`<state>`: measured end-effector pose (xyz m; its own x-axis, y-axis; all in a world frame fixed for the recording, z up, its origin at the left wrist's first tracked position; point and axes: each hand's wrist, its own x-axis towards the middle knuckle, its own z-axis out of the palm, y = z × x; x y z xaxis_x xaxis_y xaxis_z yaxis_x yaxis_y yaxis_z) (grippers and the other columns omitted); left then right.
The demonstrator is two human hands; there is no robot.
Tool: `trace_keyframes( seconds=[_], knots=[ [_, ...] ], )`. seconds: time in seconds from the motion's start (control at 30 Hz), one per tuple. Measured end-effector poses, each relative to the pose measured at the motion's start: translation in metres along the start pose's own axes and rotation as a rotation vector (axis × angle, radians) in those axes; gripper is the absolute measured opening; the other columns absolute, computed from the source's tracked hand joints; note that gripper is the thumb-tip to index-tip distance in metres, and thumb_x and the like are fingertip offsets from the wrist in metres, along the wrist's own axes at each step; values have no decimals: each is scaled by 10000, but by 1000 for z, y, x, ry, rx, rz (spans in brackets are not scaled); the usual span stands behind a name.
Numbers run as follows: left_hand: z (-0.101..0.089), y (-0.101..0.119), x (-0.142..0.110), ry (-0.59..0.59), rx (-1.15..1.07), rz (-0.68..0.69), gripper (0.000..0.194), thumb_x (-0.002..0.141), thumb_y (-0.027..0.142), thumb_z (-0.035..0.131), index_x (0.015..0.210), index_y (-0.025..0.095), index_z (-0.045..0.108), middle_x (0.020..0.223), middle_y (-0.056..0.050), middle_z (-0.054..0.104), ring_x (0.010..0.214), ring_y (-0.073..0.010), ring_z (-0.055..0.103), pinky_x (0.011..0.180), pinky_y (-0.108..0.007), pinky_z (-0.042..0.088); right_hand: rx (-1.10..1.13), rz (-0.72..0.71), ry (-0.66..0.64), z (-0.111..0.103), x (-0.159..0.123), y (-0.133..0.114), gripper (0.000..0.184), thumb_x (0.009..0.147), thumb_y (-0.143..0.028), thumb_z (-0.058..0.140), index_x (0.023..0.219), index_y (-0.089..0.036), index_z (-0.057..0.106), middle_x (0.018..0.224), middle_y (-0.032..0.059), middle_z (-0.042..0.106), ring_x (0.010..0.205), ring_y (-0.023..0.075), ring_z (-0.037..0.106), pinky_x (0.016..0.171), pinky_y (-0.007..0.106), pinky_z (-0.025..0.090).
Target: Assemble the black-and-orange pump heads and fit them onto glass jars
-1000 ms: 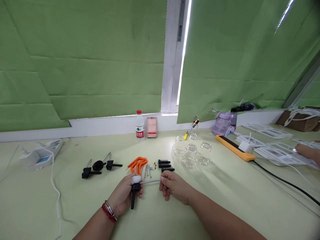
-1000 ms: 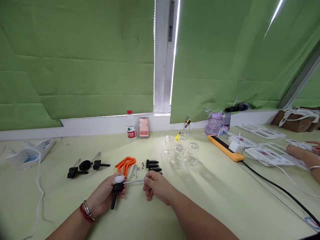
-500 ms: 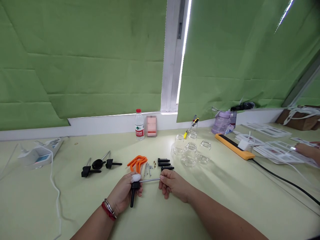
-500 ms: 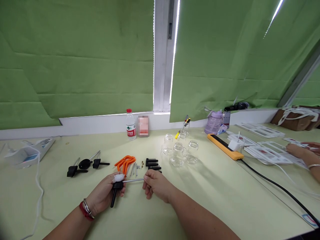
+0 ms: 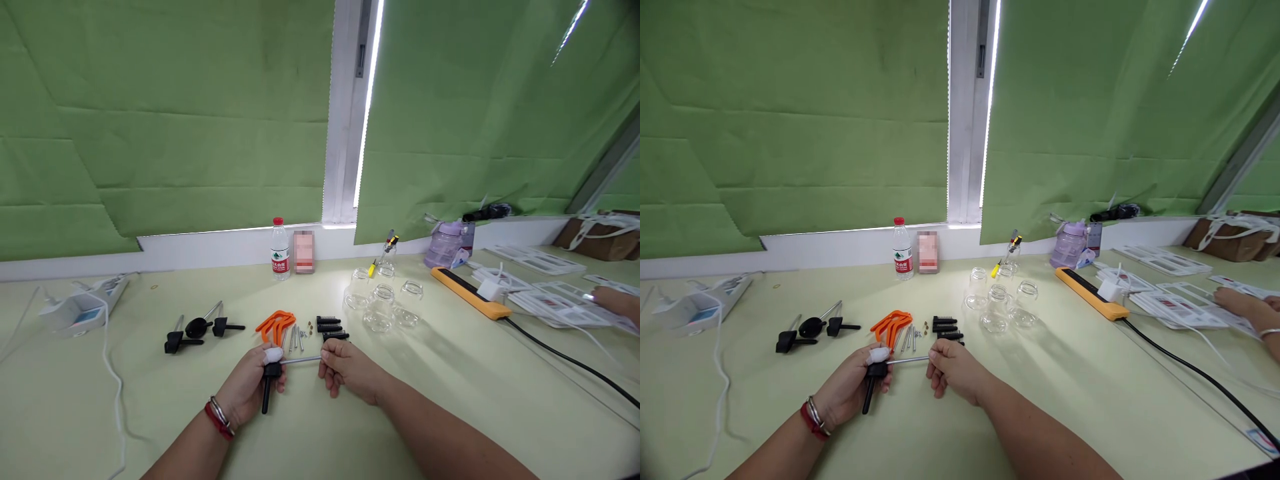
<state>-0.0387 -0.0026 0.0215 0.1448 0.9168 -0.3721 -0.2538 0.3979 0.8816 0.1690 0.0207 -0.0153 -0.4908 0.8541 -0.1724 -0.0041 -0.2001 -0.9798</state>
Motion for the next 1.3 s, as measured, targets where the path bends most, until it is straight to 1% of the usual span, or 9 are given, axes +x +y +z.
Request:
trace_keyframes(
  seconds=[0.6,0.9,1.17,1.3],
  knots=[
    [-1,-1,0,-14,5,7,189,701,292,647,735,184,496,574,15,549,476,-121,521,471,-256,430,0,-9,-22,-2,0,2,350,777,-499,573,740,-170,459,706,11,590,500,102,541,437,257,461],
    [-2,-2,1,-7,-7,4,182,699,301,640,744,188,504,581,8,565,488,-132,537,468,-257,431,4,4,-8,1,-2,-2,343,765,-487,581,724,-169,457,689,10,590,485,102,539,426,254,459],
    [-4,-3,1,-47,-9,19,182,696,298,645,749,184,513,595,2,576,496,-135,545,471,-257,428,5,10,-5,0,-1,-3,322,788,-469,559,728,-171,452,690,12,590,480,101,538,426,254,456],
    [-4,-2,0,-112,-23,59,171,679,253,647,759,180,516,608,3,579,494,-130,545,471,-253,428,26,11,25,2,-2,-4,315,797,-463,553,732,-175,443,689,11,587,487,102,534,424,253,459]
  ],
)
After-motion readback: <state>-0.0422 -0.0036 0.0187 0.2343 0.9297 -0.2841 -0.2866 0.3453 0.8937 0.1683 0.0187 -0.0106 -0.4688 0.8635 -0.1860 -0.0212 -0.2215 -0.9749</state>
